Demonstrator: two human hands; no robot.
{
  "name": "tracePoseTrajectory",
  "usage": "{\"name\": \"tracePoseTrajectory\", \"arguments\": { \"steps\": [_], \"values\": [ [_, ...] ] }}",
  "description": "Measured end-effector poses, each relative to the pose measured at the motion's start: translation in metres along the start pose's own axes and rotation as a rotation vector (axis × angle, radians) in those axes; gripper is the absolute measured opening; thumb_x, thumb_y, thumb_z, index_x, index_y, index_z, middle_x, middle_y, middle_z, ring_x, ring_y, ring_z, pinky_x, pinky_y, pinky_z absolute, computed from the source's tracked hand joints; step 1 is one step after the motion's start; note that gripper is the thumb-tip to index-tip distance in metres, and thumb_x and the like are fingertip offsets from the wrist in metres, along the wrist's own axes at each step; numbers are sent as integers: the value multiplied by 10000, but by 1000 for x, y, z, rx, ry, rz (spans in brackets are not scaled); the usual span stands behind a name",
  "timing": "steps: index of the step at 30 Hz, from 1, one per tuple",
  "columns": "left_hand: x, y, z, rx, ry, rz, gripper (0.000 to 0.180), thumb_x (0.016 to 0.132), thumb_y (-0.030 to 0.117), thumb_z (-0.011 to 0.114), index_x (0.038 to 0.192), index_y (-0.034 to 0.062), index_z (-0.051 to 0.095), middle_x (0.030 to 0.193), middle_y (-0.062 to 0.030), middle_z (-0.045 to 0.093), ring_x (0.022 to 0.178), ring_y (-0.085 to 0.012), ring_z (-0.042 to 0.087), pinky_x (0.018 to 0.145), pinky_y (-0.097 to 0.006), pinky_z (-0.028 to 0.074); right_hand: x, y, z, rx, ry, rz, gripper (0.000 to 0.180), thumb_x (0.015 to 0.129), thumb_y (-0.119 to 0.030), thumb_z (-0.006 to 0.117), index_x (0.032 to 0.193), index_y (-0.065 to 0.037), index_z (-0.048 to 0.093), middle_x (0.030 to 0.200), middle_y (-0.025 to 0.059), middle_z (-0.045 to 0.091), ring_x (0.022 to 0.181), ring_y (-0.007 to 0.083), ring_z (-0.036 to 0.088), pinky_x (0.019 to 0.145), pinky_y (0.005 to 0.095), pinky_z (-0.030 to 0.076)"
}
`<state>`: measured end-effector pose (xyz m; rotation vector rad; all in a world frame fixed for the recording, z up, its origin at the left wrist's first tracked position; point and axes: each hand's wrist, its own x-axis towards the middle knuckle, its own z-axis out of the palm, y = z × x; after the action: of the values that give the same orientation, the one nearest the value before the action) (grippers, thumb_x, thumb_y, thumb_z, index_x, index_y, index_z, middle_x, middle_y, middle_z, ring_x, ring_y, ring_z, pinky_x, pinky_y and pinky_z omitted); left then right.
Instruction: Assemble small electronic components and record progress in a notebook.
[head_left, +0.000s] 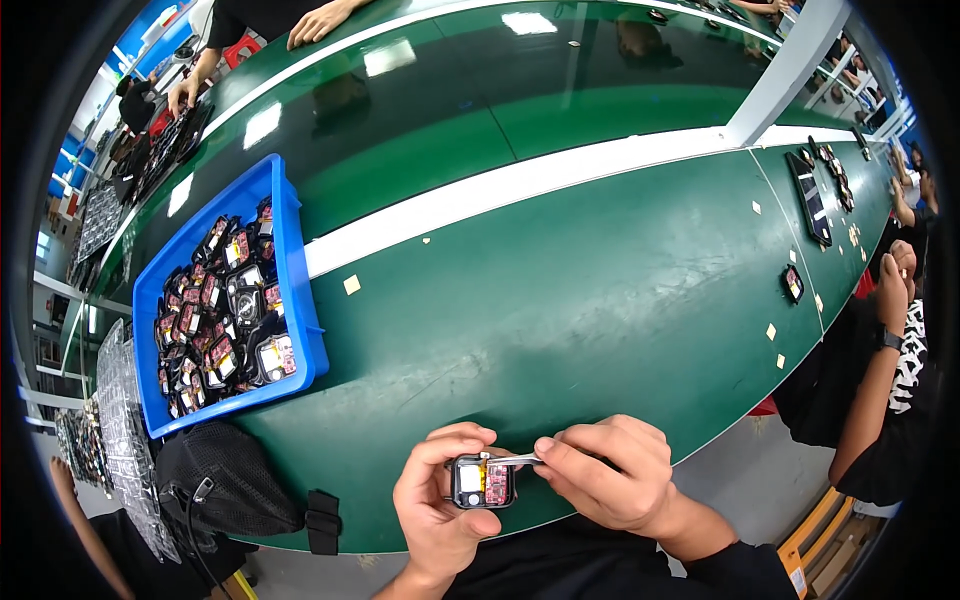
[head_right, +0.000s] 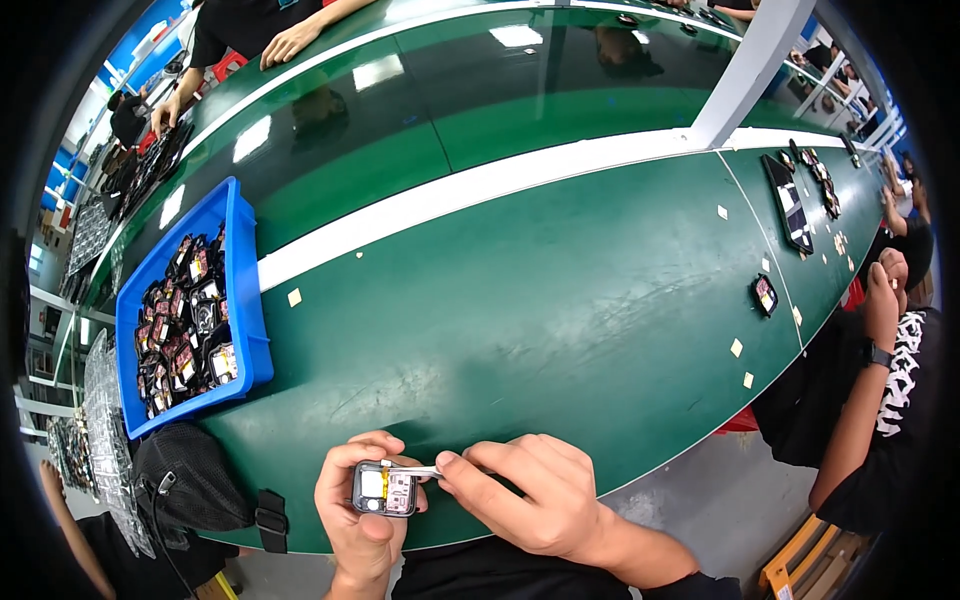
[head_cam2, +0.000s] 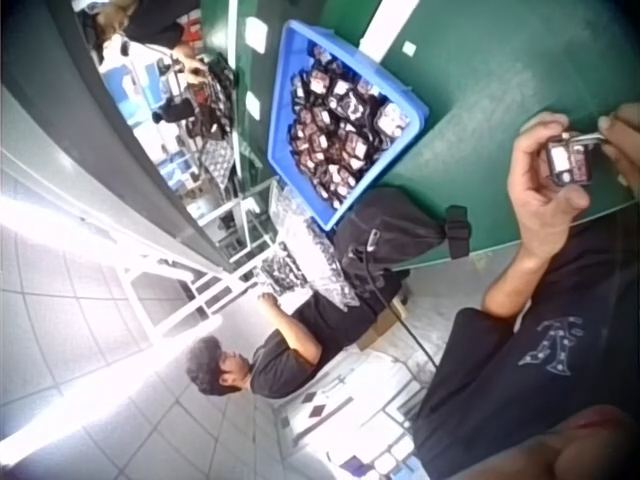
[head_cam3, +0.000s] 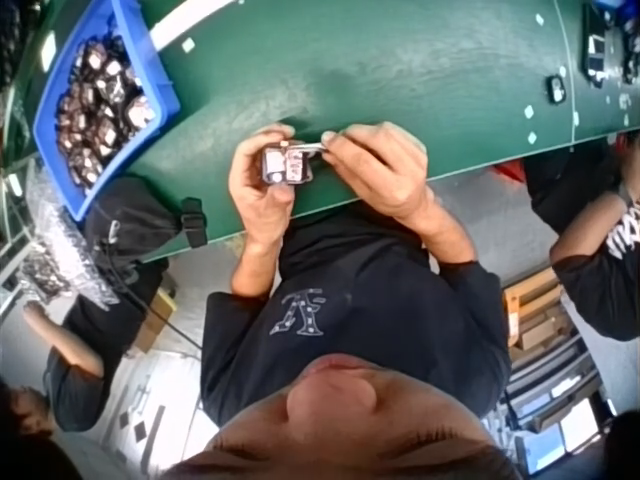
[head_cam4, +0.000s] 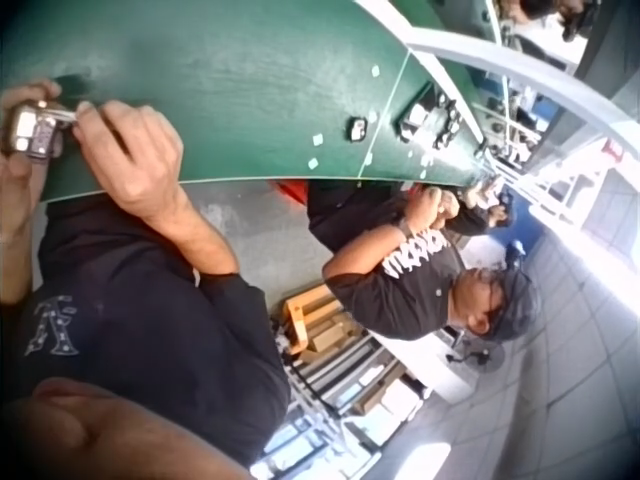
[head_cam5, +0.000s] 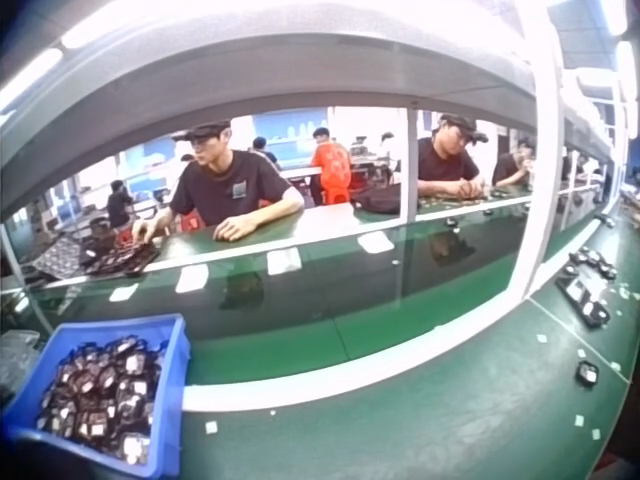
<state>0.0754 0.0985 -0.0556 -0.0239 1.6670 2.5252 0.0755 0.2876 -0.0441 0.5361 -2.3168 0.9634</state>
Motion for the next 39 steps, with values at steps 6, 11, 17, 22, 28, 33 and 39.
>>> {"name": "tracePoseTrajectory", "arguments": {
  "steps": [6, 11, 17, 22, 28, 33, 39],
  "values": [
    [-4, 2, -1, -46, -63, -43, 771, 710, 413, 923, 1239, -26, 573, 1292, -191, 561, 1096, -246, 666, 957, -368, 559, 0, 0, 0, 2, -5, -7, 319, 721, -76, 864, 1020, -38, 760, 826, 27, 678, 576, 131, 559, 483, 258, 444],
    [-4, 2, -1, -41, -60, -44, 773, 716, 416, 918, 1246, -28, 571, 1298, -193, 556, 1094, -247, 667, 961, -370, 558, -1, -2, -1, 9, 0, 4, 303, 721, -73, 864, 1001, -33, 756, 815, 28, 680, 564, 131, 554, 480, 260, 442],
    [-4, 0, -3, -36, -74, -44, 770, 731, 410, 911, 1258, -33, 567, 1304, -193, 551, 1106, -249, 664, 971, -370, 556, 0, -1, -2, 148, -44, 96, 301, 719, -47, 859, 995, -25, 741, 819, 40, 693, 585, 143, 601, 499, 264, 471],
    [-4, 1, -1, -60, -65, -55, 759, 738, 397, 909, 1261, -33, 566, 1307, -191, 550, 1125, -252, 660, 983, -367, 550, 0, 0, -1, 178, -63, 111, 291, 732, -47, 850, 999, -30, 736, 823, 42, 695, 606, 150, 633, 515, 269, 494],
    [-3, 1, -2, -33, -61, -54, 748, 745, 376, 908, 1265, -38, 564, 1313, -188, 548, 1127, -251, 660, 989, -361, 548, -1, -2, -1, 81, -100, 88, 252, 761, -63, 833, 990, -28, 733, 797, 39, 679, 600, 156, 634, 532, 282, 515],
    [-3, 1, -1, -32, -54, -58, 738, 750, 351, 909, 1269, -45, 565, 1314, -189, 550, 1133, -244, 654, 995, -359, 544, -1, 0, 2, 115, -60, 88, 253, 763, -71, 833, 993, -30, 735, 782, 32, 664, 589, 154, 625, 515, 278, 506],
    [-3, 0, -2, -11, -42, -50, 736, 744, 341, 915, 1266, -48, 571, 1314, -192, 549, 1135, -236, 644, 1000, -360, 544, -3, -1, -1, -14, -103, 28, 211, 788, -100, 816, 974, -32, 746, 771, 12, 654, 537, 112, 559, 477, 255, 447]
  ]
}}
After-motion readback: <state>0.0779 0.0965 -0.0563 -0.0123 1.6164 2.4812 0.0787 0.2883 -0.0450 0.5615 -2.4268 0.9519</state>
